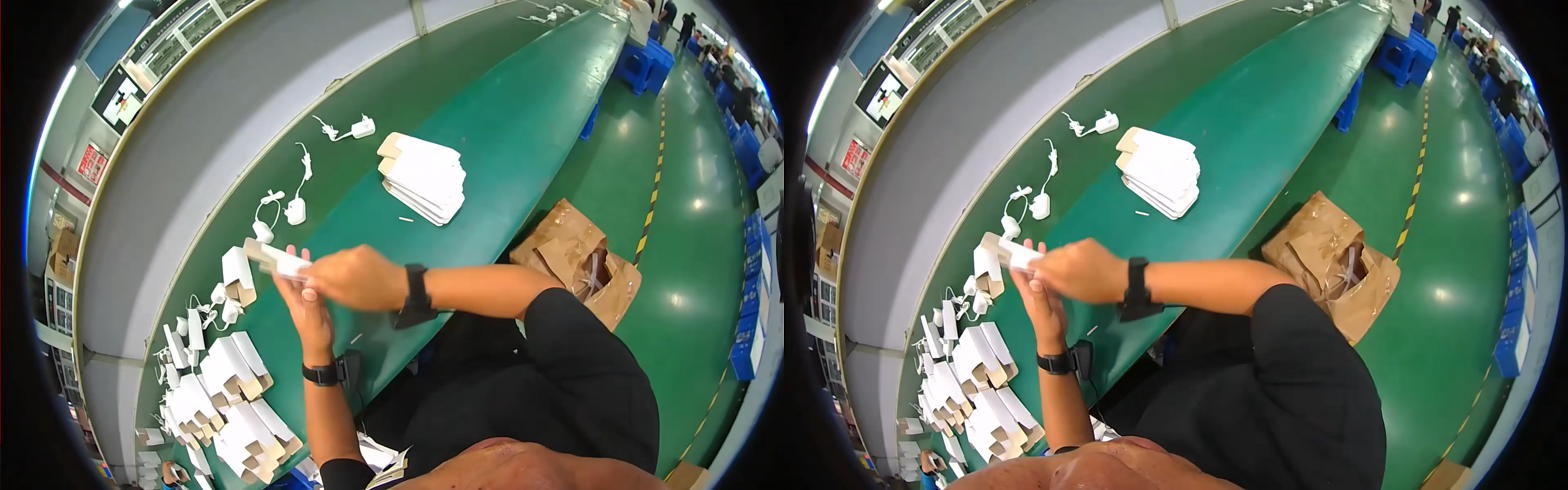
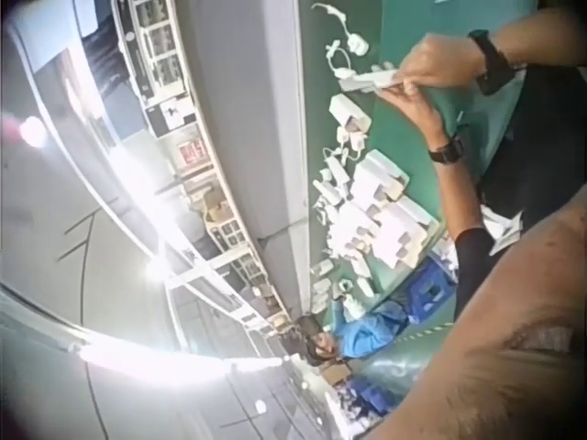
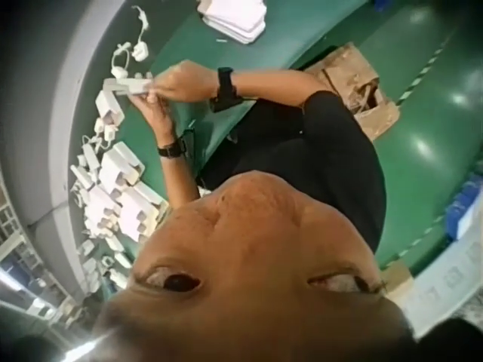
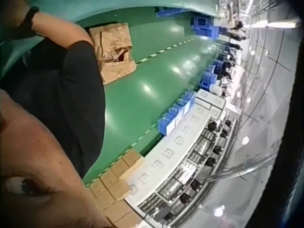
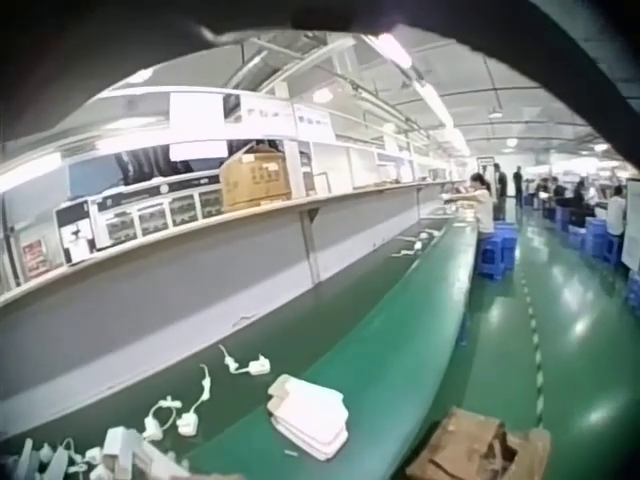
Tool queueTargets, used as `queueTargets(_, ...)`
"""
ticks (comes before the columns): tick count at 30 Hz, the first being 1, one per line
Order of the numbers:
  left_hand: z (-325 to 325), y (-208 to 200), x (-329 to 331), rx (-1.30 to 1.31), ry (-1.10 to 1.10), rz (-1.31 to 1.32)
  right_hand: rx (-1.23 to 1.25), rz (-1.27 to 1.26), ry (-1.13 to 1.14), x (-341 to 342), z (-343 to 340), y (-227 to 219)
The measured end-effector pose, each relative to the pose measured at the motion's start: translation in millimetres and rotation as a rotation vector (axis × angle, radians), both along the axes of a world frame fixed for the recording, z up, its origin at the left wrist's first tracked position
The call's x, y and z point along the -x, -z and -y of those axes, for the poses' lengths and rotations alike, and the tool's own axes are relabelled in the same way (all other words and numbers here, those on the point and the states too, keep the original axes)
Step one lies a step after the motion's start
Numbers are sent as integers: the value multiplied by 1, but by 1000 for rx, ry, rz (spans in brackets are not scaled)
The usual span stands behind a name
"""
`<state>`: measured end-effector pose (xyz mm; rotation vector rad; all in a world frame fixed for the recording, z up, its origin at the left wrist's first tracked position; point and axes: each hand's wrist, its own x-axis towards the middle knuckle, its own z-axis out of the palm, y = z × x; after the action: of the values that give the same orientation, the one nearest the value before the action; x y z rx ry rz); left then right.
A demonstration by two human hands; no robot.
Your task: The person folds a white box by hand, inserts a white charger and its cable, and closes the box before repeating the process.
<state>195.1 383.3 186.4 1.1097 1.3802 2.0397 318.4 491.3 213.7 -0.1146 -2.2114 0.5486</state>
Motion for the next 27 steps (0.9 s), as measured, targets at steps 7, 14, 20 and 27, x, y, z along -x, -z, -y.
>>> queueTargets(7, 33, 17, 19, 59, 145, 152, 502, -75, -600, 14, -17, 3)
queueTargets(14, 25, 19, 5, 167, 387, 208, 451, 878, -557, 9, -88, -36)
queueTargets(20, 6, 40, 7, 171, -64, 94, 664, 502, -683, 16, -88, 19)
queueTargets(27, 12, 42, 3, 238, 5, 155, 846, 196, -719, 29, -66, 57)
